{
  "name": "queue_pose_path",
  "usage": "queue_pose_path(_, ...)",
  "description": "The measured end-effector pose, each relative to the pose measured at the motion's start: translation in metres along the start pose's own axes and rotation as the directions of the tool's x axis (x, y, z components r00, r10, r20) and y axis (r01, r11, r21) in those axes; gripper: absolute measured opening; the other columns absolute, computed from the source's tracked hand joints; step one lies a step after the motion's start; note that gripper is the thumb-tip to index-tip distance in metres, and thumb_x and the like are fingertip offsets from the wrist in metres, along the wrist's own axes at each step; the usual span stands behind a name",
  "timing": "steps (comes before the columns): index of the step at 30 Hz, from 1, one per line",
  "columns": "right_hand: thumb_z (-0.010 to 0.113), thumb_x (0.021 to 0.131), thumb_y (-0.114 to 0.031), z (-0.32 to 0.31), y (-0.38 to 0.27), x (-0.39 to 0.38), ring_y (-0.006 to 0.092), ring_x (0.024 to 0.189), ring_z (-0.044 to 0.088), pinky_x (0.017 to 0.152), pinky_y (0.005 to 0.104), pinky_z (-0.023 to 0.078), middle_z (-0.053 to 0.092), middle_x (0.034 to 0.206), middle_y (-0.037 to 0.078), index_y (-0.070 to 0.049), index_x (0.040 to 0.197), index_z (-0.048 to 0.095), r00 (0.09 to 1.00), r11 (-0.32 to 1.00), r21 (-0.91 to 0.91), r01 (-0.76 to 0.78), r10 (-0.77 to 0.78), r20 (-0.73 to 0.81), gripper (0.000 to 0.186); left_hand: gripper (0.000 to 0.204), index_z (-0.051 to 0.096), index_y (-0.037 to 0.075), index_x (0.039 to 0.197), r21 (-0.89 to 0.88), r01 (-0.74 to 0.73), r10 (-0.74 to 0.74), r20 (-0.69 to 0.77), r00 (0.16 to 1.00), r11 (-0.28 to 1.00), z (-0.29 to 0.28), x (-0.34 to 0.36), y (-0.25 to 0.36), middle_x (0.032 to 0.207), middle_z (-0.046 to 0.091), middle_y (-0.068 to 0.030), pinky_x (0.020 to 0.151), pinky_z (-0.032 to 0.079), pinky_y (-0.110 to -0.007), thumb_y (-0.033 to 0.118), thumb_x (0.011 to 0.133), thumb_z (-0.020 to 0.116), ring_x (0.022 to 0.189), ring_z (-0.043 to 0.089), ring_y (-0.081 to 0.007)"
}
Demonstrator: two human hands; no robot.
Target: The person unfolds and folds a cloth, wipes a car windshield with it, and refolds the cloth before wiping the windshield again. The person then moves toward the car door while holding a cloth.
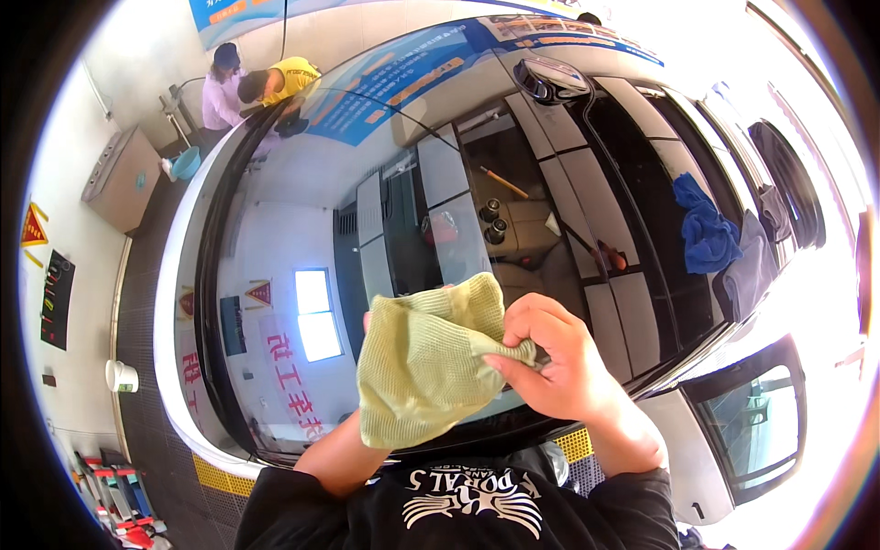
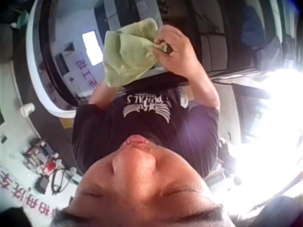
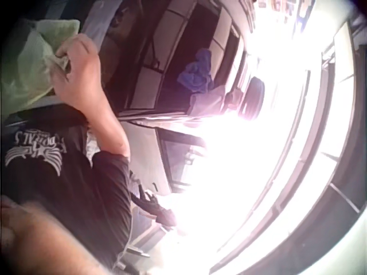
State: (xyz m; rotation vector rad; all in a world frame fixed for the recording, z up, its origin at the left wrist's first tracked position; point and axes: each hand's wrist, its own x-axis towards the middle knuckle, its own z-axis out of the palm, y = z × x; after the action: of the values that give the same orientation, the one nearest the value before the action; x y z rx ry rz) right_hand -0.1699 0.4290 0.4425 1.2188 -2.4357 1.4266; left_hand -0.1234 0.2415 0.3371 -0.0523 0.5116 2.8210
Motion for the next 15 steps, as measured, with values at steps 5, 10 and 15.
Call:
queue_pose_path(5,0.071,0.084,-0.002,-0.018,-0.025,-0.003,0.0162,0.075,0.062,0.068,0.0273,0.049,0.069,0.104,0.026,-0.002,0.086,0.048,0.962,0.845,0.505,-0.176,0.04,0.268,0.024,0.106,0.034,0.008,0.151,-0.169,0.242,-0.235,0.063,0.97,0.955,-0.011,0.004,-0.019,0.146,0.046,-0.0213,0.107,0.044,-0.052,0.088,0.082,0.038,0.129,0.052,-0.0394)
queue_pose_path(10,0.075,0.079,-0.002,-0.026,-0.054,-0.004,0.0309,0.083,0.073,0.078,0.0373,0.058,0.066,0.097,0.039,0.0,0.088,0.051,0.981,0.487,0.852,-0.191,0.132,0.144,0.026,0.099,0.03,0.015,0.155,-0.247,0.287,-0.232,0.229,0.945,0.925,-0.02,0.028,-0.04,0.153,0.04,-0.0171,0.117,0.03,-0.052,0.084,0.085,0.037,0.14,0.04,-0.036)
queue_pose_path(15,0.078,0.081,-0.007,-0.033,-0.068,0.017,0.0356,0.068,0.07,0.064,0.0398,0.057,0.067,0.083,0.036,-0.001,0.091,0.05,0.998,0.376,0.926,-0.04,0.056,0.02,0.031,0.112,0.006,0.022,0.161,0.212,0.163,-0.237,0.396,0.887,0.964,-0.018,0.05,-0.059,0.163,0.02,-0.0136,0.12,0.02,-0.049,0.079,0.079,0.057,0.146,0.03,-0.0336)
